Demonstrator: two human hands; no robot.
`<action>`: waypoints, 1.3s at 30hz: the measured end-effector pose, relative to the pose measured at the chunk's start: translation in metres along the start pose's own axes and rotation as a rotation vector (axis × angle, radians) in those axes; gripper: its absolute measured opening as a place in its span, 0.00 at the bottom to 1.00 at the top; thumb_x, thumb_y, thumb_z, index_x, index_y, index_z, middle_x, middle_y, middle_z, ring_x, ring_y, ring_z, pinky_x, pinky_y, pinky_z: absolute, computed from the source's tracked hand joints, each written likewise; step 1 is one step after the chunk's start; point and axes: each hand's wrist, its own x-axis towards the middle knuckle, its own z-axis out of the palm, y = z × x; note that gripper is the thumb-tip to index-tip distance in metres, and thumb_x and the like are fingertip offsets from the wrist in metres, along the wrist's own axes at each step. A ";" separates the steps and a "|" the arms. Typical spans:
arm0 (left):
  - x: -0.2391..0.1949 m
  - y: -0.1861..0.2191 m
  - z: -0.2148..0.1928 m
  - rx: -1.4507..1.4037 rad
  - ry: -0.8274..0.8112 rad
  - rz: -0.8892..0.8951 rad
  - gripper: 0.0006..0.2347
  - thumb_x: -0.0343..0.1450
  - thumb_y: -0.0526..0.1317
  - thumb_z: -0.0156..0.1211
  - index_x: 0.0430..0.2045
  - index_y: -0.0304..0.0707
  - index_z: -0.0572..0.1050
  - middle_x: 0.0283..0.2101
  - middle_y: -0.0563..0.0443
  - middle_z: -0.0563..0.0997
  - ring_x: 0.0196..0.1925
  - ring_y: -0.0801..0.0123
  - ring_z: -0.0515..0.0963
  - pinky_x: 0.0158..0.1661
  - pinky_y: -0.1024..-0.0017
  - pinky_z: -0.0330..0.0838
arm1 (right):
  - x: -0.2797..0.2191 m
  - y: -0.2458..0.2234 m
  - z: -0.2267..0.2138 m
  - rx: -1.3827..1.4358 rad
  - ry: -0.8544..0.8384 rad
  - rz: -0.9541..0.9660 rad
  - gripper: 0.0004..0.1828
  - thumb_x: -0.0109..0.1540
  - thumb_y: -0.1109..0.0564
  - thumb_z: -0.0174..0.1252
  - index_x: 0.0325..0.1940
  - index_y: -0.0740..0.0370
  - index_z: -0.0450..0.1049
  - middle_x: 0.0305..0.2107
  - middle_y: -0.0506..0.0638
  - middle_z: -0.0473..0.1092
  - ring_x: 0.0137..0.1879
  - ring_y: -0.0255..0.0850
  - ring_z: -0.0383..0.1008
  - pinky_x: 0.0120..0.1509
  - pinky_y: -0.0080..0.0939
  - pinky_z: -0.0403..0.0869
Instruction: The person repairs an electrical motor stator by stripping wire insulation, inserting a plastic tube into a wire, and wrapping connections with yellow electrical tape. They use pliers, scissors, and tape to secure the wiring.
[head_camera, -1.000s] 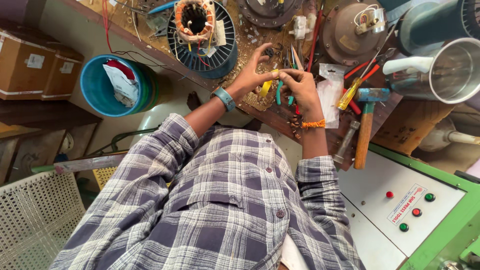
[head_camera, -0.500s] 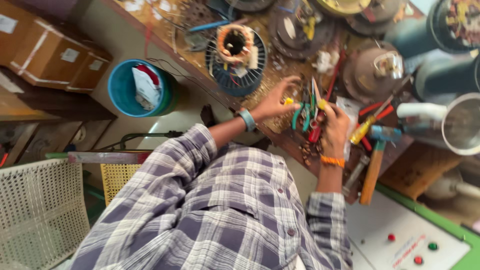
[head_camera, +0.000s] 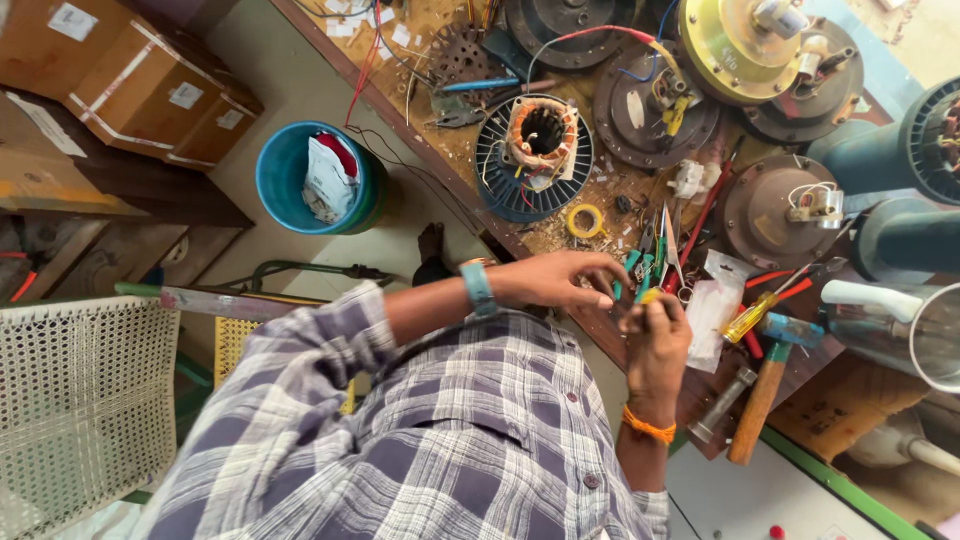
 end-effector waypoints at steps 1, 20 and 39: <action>-0.014 0.015 -0.003 -0.067 0.039 0.013 0.22 0.71 0.47 0.63 0.60 0.45 0.68 0.50 0.44 0.83 0.45 0.69 0.84 0.41 0.68 0.82 | -0.006 -0.004 0.023 -0.075 -0.051 -0.030 0.05 0.70 0.60 0.55 0.47 0.64 0.71 0.33 0.49 0.71 0.37 0.34 0.70 0.44 0.36 0.72; -0.136 0.099 -0.166 0.097 0.547 0.228 0.05 0.75 0.35 0.59 0.37 0.32 0.79 0.32 0.52 0.82 0.31 0.78 0.81 0.33 0.79 0.73 | 0.012 0.022 0.223 -0.267 0.001 -0.263 0.04 0.67 0.65 0.51 0.45 0.68 0.68 0.62 0.66 0.68 0.36 0.41 0.78 0.41 0.39 0.78; -0.137 0.108 -0.224 0.361 0.146 0.236 0.05 0.72 0.37 0.62 0.38 0.35 0.78 0.34 0.48 0.78 0.31 0.65 0.79 0.34 0.69 0.73 | 0.022 0.048 0.248 -0.327 0.239 -0.197 0.05 0.69 0.60 0.47 0.45 0.66 0.66 0.35 0.57 0.73 0.32 0.42 0.78 0.36 0.37 0.76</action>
